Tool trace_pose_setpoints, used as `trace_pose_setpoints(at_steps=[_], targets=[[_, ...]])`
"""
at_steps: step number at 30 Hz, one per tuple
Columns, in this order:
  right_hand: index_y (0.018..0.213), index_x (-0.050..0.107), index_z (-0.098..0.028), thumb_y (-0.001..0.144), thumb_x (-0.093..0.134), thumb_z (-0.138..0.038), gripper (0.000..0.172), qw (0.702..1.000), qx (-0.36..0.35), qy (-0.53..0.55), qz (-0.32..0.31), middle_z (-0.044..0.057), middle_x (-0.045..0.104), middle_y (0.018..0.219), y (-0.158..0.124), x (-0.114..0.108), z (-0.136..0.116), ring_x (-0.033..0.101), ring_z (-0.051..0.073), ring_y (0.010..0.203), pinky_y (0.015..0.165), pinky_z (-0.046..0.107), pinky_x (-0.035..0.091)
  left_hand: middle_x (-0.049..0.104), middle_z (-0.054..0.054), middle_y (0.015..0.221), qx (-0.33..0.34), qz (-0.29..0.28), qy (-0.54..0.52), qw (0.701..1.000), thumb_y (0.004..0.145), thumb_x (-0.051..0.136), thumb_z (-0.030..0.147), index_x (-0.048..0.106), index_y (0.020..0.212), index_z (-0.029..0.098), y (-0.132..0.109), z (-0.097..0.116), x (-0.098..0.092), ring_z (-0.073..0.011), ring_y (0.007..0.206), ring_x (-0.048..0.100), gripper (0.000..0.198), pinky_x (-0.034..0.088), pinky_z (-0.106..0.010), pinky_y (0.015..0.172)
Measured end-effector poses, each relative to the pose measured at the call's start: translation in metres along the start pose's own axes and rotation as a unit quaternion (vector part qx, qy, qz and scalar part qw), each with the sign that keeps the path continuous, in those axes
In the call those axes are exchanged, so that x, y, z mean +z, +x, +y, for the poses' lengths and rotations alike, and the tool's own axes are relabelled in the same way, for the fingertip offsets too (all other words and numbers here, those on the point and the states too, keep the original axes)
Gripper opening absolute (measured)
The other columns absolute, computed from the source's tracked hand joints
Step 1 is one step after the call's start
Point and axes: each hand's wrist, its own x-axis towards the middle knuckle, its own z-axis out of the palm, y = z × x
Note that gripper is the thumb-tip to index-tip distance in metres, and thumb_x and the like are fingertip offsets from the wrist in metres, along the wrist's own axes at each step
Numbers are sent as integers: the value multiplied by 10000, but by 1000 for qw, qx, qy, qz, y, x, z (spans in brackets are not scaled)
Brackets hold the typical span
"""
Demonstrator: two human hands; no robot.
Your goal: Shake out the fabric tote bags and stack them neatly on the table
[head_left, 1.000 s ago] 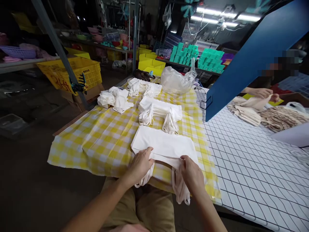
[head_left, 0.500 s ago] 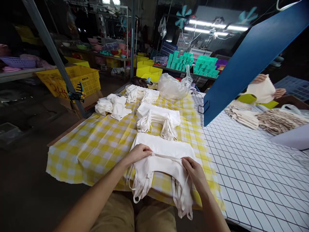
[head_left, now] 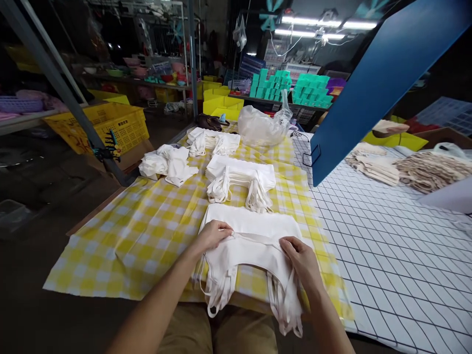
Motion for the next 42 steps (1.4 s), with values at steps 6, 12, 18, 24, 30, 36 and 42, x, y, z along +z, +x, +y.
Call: trace_pose_setpoints(at_steps=[6,12,18,24,30,36,42], targets=[[925,607,-162,726,477,-399,336,991,-10,-101,85,24,572,723,-4,15,-3,507,168,646,600,273,375,468,59,445,13,-16,-5,1000,636,655,465,689,844,105,-1,-4,-2,-50,385,335,417,239,-198,409],[1033,591,-156,770,396,-248,340,944,-114,-258,172,119,543,992,-3,35,-15,472,246,927,745,349,384,702,-60,807,18,-22,-6,1000,584,711,378,690,923,110,-4,-2,-1,-166,721,602,433,416,-232,645],[942,609,-174,832,390,-278,266,951,-213,-172,145,93,591,876,-22,53,-34,528,204,784,701,323,404,715,-70,866,56,17,44,997,663,621,427,711,885,114,-5,-3,0,-219,828,617,394,420,-261,696],[825,643,-166,761,437,-255,233,989,-138,-41,-44,47,672,746,-37,92,-46,583,162,651,645,268,428,705,-50,787,66,-4,19,998,688,588,422,717,865,104,-2,-7,-2,-167,691,583,386,387,-229,594],[706,635,-173,708,462,-271,200,994,-94,-47,-41,32,650,657,-27,96,-51,574,169,612,590,264,408,689,-34,718,56,-1,19,998,678,599,408,724,869,111,-2,-6,-1,-149,656,557,375,374,-219,582],[618,601,-186,683,462,-285,182,994,-71,-77,-26,17,607,577,-24,98,-55,544,161,556,553,259,377,688,-39,710,54,-6,12,998,679,605,386,724,873,105,-3,-4,-2,-144,643,552,362,372,-214,567],[588,581,-187,629,438,-258,165,995,-78,-64,-21,7,569,556,-24,98,-56,513,153,549,548,255,360,690,-37,729,65,-13,15,998,673,609,386,727,868,113,-2,-5,-2,-148,659,558,355,379,-214,580]])
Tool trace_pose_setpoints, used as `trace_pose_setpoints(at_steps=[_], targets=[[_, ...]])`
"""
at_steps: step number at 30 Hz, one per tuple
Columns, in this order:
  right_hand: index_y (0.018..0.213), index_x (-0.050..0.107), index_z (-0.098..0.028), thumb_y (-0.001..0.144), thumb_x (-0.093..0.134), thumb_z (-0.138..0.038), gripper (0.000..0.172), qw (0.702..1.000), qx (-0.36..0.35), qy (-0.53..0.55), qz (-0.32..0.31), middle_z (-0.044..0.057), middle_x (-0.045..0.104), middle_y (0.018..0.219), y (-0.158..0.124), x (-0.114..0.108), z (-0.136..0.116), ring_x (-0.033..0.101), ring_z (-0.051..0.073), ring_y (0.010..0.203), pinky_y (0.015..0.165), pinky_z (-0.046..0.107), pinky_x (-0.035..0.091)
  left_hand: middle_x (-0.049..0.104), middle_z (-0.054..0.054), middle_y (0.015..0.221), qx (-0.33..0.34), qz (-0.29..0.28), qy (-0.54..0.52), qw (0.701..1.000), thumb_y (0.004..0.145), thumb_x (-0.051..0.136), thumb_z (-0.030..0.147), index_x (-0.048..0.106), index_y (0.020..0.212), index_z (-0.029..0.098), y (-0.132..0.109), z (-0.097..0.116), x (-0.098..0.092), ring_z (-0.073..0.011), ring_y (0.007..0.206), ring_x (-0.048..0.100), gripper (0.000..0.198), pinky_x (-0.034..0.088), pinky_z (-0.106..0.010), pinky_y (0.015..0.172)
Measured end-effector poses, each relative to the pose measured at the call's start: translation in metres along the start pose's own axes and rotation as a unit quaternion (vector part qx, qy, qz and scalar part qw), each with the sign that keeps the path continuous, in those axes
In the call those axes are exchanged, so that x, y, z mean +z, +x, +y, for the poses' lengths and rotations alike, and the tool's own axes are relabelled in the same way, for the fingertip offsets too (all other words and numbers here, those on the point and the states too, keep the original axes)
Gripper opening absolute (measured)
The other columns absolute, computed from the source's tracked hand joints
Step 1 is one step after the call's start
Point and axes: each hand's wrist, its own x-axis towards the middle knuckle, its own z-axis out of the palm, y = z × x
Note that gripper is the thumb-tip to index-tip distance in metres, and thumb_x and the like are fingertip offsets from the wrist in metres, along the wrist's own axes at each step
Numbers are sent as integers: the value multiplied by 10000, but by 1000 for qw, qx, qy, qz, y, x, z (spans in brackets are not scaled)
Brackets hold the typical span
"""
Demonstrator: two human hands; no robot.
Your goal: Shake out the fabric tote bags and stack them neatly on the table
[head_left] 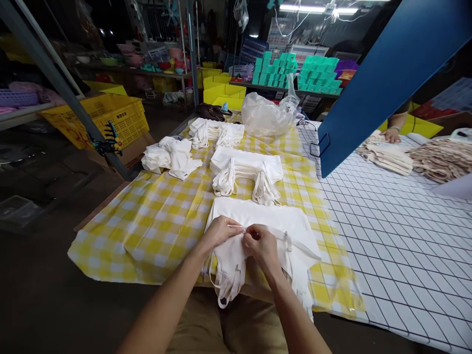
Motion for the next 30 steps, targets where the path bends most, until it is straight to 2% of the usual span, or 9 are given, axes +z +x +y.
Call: trace_pose_setpoints(at_steps=[7,11,16,20,25,30], targets=[[670,602,-174,619,446,-280,195,997,17,58,-42,23,598,597,3,-4,5,518,156,544,526,255,382,604,-5,566,-12,18,11,1000,670,612,403,725,864,103,1,-2,1,-111,550,478,375,335,-211,528],[620,594,-173,636,460,-291,180,998,11,50,-30,25,591,578,4,-2,6,518,154,545,517,250,374,554,10,514,-8,10,5,1000,672,611,398,728,833,103,0,-1,0,-91,503,421,356,312,-210,513],[689,638,-164,608,452,-247,219,996,25,81,-31,26,613,583,5,0,11,535,153,535,501,243,383,475,36,463,-20,14,-2,1000,672,613,365,725,834,97,0,1,1,-67,457,331,332,267,-205,479],[653,629,-167,631,482,-301,200,996,26,77,-46,32,616,583,5,-1,10,540,159,540,501,248,381,430,51,436,-36,15,-6,999,668,621,373,721,855,93,1,-1,2,-62,437,292,351,244,-207,461],[677,640,-169,626,468,-271,206,999,21,46,-15,32,629,605,4,0,9,543,161,558,542,259,382,423,53,436,-29,21,-9,999,658,631,389,721,845,94,2,-3,2,-63,437,290,361,233,-210,457],[686,631,-167,625,465,-289,214,997,26,62,-40,30,623,605,5,0,11,536,158,549,532,256,378,388,64,433,-35,8,-21,999,669,614,395,717,844,92,2,-2,2,-56,423,264,365,213,-210,448]])
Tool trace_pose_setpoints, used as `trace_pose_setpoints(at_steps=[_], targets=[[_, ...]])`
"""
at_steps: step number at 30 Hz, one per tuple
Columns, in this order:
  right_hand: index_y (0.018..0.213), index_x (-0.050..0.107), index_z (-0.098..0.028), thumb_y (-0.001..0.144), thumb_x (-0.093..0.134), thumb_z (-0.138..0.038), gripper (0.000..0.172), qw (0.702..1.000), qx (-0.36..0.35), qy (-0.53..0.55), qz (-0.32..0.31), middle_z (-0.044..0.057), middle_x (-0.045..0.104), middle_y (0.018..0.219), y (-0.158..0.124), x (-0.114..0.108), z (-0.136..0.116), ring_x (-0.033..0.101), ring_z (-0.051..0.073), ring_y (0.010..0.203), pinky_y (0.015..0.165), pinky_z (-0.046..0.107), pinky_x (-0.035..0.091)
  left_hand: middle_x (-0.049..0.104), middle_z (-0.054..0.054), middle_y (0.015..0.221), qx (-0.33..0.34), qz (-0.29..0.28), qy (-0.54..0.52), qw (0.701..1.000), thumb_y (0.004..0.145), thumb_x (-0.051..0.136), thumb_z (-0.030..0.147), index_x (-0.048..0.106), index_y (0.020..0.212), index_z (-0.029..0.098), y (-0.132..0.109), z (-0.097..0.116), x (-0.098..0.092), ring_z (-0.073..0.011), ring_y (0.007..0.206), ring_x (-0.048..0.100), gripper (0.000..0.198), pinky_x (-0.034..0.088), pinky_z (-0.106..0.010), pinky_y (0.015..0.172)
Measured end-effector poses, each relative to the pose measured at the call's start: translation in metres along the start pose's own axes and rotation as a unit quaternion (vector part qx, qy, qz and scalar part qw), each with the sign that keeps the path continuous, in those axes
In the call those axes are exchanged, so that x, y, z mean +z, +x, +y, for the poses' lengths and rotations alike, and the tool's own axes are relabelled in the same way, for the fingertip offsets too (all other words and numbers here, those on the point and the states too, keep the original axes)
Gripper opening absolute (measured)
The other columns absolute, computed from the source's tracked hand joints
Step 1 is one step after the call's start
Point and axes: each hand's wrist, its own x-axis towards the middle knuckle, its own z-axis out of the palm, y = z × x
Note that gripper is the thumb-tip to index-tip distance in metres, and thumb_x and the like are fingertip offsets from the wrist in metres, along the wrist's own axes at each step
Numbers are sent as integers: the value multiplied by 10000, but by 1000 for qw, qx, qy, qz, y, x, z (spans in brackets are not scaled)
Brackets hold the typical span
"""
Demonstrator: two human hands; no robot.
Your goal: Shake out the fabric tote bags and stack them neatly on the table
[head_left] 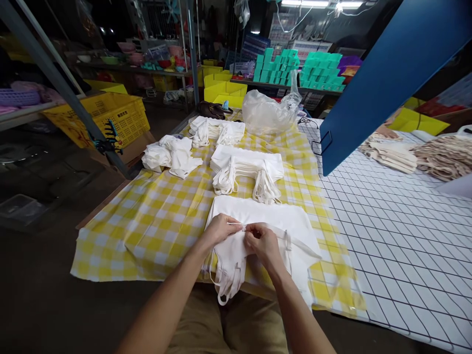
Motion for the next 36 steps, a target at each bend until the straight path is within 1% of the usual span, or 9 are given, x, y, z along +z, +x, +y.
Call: trace_pose_setpoints(at_steps=[5,9,15,18,21,24,27,32,36], targets=[[619,607,-170,642,469,-310,198,1000,-7,-29,10,24,602,570,0,0,-5,527,152,536,537,259,361,386,61,437,17,-5,-2,1000,678,608,375,721,812,92,-1,1,-1,-56,432,275,333,226,-210,459],[630,614,-169,629,458,-283,193,999,-17,-22,15,29,619,598,0,1,-2,539,155,557,557,259,375,415,55,435,13,5,6,1000,666,618,387,724,821,98,0,0,0,-64,443,294,344,232,-213,466],[644,610,-171,640,464,-307,199,1000,-1,-12,2,24,616,593,-1,0,-3,542,158,556,542,255,375,442,47,448,13,6,3,1000,667,617,372,725,802,96,-1,3,0,-67,450,308,326,244,-214,476],[619,608,-174,641,469,-305,193,1000,-5,-26,15,21,608,576,-2,0,-5,541,159,552,544,257,373,435,51,453,8,8,1,1000,669,618,357,723,798,94,-2,3,0,-61,443,299,312,247,-214,476],[651,627,-173,623,453,-261,197,999,-15,-21,29,25,626,610,-2,0,-5,552,159,573,567,256,387,400,62,448,7,4,-2,1000,672,616,368,716,806,95,-1,1,0,-56,431,279,320,226,-213,461],[675,632,-173,620,444,-247,209,1000,-14,-14,14,22,623,609,-2,0,-3,549,155,564,557,251,388,381,65,451,9,-1,-2,1000,677,607,385,712,812,97,1,-2,0,-54,426,269,335,212,-213,453],[634,619,-175,653,453,-289,202,1000,-11,-21,5,19,605,574,-2,1,-4,543,157,548,531,251,372,414,57,473,13,0,0,1000,672,610,398,715,812,98,1,-3,-1,-55,437,281,348,231,-214,464],[679,649,-173,627,434,-243,232,998,-23,-37,36,40,658,657,-3,1,-6,572,171,600,591,266,399,377,61,462,14,0,0,1000,666,613,419,709,814,87,2,-3,-1,-56,437,275,376,206,-209,452],[671,647,-173,649,448,-278,226,999,-12,-30,12,38,650,635,-3,0,-8,565,169,584,566,262,391,375,59,460,6,-1,-1,1000,671,606,411,707,830,83,2,-3,-1,-54,425,269,377,196,-204,434]])
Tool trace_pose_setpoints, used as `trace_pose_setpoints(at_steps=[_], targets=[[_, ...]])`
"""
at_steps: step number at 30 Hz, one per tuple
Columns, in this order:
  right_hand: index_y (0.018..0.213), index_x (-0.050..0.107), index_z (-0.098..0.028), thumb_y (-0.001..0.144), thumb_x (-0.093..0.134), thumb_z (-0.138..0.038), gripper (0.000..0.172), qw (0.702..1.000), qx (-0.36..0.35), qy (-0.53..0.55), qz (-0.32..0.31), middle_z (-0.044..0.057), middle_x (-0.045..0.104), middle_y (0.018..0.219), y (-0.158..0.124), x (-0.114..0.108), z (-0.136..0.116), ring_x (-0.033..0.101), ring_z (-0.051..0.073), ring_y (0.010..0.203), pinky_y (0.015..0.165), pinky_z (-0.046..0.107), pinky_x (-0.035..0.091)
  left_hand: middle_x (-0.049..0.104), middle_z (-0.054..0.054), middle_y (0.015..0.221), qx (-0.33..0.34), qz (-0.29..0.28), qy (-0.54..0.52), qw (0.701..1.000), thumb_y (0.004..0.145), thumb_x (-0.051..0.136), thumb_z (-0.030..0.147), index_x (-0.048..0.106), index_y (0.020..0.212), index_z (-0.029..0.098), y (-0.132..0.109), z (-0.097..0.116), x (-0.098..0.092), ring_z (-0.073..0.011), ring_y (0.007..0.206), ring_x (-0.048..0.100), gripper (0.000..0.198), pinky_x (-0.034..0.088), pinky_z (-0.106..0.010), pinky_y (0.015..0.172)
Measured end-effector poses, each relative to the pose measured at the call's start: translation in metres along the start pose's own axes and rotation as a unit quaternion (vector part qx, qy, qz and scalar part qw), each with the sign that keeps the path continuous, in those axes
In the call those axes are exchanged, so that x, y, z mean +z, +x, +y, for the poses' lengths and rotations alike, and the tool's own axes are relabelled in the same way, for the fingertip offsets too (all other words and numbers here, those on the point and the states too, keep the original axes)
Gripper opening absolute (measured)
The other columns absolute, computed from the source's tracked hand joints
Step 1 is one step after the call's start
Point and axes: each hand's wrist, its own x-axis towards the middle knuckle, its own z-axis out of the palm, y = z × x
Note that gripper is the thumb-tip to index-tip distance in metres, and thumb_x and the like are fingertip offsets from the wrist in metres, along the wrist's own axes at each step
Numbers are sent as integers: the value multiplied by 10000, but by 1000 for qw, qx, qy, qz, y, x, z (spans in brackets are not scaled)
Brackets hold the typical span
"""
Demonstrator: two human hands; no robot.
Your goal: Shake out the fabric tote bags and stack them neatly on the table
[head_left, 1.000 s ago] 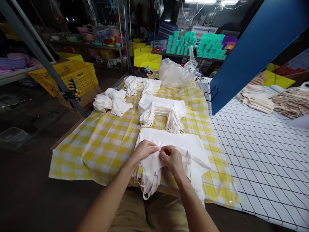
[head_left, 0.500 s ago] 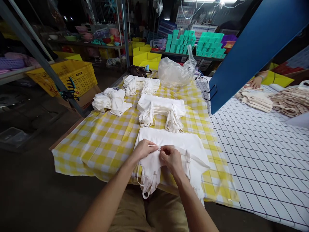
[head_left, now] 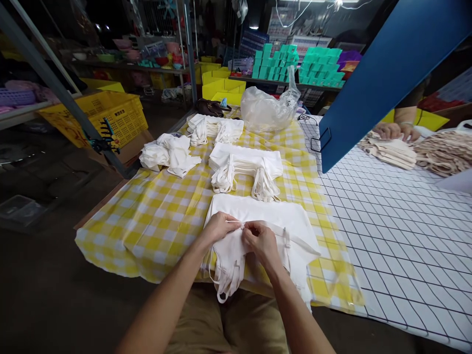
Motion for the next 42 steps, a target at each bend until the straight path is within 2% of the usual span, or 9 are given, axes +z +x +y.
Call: trace_pose_setpoints(at_steps=[3,9,15,20,24,32,35,38,42], targets=[[633,637,-171,668,461,-318,233,1000,8,-7,1,33,628,591,1,0,-1,556,166,565,543,256,373,392,53,462,3,1,2,1000,672,608,393,709,809,86,-1,1,0,-54,429,274,351,207,-201,433],[708,654,-168,638,447,-252,234,1000,5,6,6,33,648,647,1,1,5,563,166,595,579,258,391,358,61,459,6,-3,2,1000,680,595,376,703,784,85,-2,4,0,-51,421,269,328,203,-199,429],[651,634,-170,681,468,-319,225,1000,14,8,-7,32,629,605,2,2,4,562,170,582,538,251,376,361,64,453,4,-3,-3,1000,677,595,375,706,779,79,-2,5,0,-50,428,266,332,224,-204,447],[704,663,-165,636,448,-246,240,1000,11,0,15,44,665,657,2,2,3,579,174,598,578,264,401,348,68,442,-10,-6,-6,1000,668,604,399,706,814,75,-2,6,0,-49,421,253,369,186,-208,432],[682,659,-163,672,453,-299,247,1000,8,4,-3,49,663,645,2,1,2,581,175,594,565,262,396,350,67,448,-25,-10,-16,1000,656,604,420,701,822,72,-2,6,0,-46,410,246,397,152,-213,418],[698,663,-166,648,446,-262,242,1000,-2,-6,18,43,665,651,2,1,2,578,172,592,578,263,401,354,69,445,-18,-5,-20,1000,643,620,425,697,779,75,-2,5,1,-43,414,244,383,166,-211,426],[669,652,-167,674,451,-296,239,1000,7,-7,6,41,649,620,2,2,1,575,172,580,559,258,392,348,69,446,-29,-8,-23,999,646,608,410,694,784,72,-3,7,0,-45,410,243,375,162,-211,417],[636,645,-173,678,454,-306,237,1000,2,-27,12,36,638,599,1,2,-1,568,171,573,556,258,383,348,66,450,-13,-8,-16,1000,659,597,403,694,772,76,-4,7,0,-45,416,248,360,164,-209,417],[681,666,-174,650,439,-260,245,999,-9,-20,31,43,667,655,0,3,0,581,178,606,579,264,398,346,69,450,-12,-7,-9,1000,659,607,443,691,775,82,-1,3,0,-43,408,239,389,151,-212,410]])
